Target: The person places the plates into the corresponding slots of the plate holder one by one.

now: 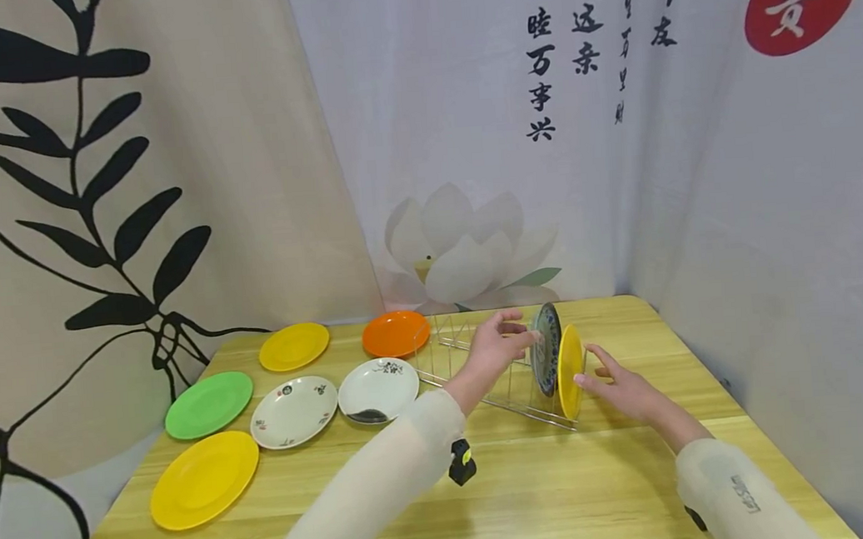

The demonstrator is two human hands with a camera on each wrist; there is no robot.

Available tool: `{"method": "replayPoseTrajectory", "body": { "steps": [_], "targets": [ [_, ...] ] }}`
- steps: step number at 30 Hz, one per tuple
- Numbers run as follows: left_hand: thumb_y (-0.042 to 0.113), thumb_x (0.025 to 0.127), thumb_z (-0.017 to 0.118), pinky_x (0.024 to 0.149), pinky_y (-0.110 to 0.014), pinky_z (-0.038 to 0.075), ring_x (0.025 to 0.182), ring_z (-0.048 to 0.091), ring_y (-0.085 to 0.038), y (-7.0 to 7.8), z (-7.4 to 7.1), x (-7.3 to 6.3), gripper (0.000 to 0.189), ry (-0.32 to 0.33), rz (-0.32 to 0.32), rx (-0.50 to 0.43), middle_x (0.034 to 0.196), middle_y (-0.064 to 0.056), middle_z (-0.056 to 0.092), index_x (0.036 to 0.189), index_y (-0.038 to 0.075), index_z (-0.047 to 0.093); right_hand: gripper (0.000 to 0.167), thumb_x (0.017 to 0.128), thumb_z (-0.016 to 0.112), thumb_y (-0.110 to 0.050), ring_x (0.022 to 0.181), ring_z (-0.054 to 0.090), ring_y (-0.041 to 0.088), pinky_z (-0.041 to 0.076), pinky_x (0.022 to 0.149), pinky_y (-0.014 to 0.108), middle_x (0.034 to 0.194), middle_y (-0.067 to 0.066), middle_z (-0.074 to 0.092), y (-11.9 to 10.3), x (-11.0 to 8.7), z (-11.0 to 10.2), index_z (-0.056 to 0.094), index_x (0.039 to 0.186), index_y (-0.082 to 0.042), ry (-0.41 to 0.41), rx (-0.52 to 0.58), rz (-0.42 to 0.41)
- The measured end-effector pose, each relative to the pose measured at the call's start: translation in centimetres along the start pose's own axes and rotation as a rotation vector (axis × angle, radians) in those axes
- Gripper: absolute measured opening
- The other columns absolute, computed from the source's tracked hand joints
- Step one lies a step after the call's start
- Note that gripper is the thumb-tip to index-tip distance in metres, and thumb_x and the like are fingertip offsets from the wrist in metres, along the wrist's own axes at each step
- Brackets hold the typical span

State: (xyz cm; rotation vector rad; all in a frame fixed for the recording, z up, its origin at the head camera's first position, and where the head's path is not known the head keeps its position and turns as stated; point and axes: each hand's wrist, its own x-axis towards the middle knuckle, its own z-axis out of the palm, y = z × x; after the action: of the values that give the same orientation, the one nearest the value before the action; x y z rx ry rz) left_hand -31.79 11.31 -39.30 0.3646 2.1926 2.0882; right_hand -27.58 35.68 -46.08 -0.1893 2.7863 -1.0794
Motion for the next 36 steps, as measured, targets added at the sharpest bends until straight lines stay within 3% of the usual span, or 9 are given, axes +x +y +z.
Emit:
{"method": "replayPoseTrajectory", "body": {
  "steps": [16,23,33,36],
  "targets": [
    [0.011,0.089,0.074,0.075,-0.038,0.059,0.083,0.065,-0.016,-1.0,-3.3,0.3,0.036,0.052,0.002,0.0,0.098,-0.003,0.063,0.124,0.009,0.063,0.081,0.103,0.044,-0.051,0.123,0.042,0.061,0.04,0.091,0.073,0.146,0.04,0.033,-0.2,-0.3,0.1,0.0,0.16,-0.014,0.002,-0.008,-0.03],
    [0.013,0.091,0.072,0.077,-0.035,0.059,0.088,0.066,-0.022,-1.2,-5.1,0.6,0.036,0.076,-0.03,-0.017,0.1,-0.006,0.062,0.125,0.008,0.062,0.081,0.103,0.045,-0.05,0.125,0.041,0.061,0.039,0.093,0.073,0.146,0.041,0.032,-0.3,-0.1,0.1,-0.001,0.16,-0.013,0.001,0.003,-0.034],
    [0.011,0.093,0.068,0.087,-0.046,0.056,0.101,0.064,-0.035,-1.0,-8.8,1.1,0.035,0.123,-0.036,-0.074,0.104,-0.01,0.061,0.126,0.006,0.059,0.081,0.103,0.045,-0.049,0.126,0.041,0.06,0.039,0.094,0.072,0.147,0.04,0.032,-0.3,0.0,0.0,-0.001,0.16,-0.014,-0.004,0.005,-0.026],
    [0.008,0.093,0.066,0.086,-0.044,0.057,0.098,0.063,-0.032,-0.7,-10.3,1.4,0.036,0.146,-0.03,-0.102,0.106,-0.011,0.06,0.128,0.004,0.057,0.081,0.103,0.046,-0.049,0.126,0.041,0.059,0.038,0.094,0.072,0.147,0.04,0.032,-0.3,-0.1,0.0,0.0,0.16,-0.013,-0.001,0.008,-0.022]
  ]
}}
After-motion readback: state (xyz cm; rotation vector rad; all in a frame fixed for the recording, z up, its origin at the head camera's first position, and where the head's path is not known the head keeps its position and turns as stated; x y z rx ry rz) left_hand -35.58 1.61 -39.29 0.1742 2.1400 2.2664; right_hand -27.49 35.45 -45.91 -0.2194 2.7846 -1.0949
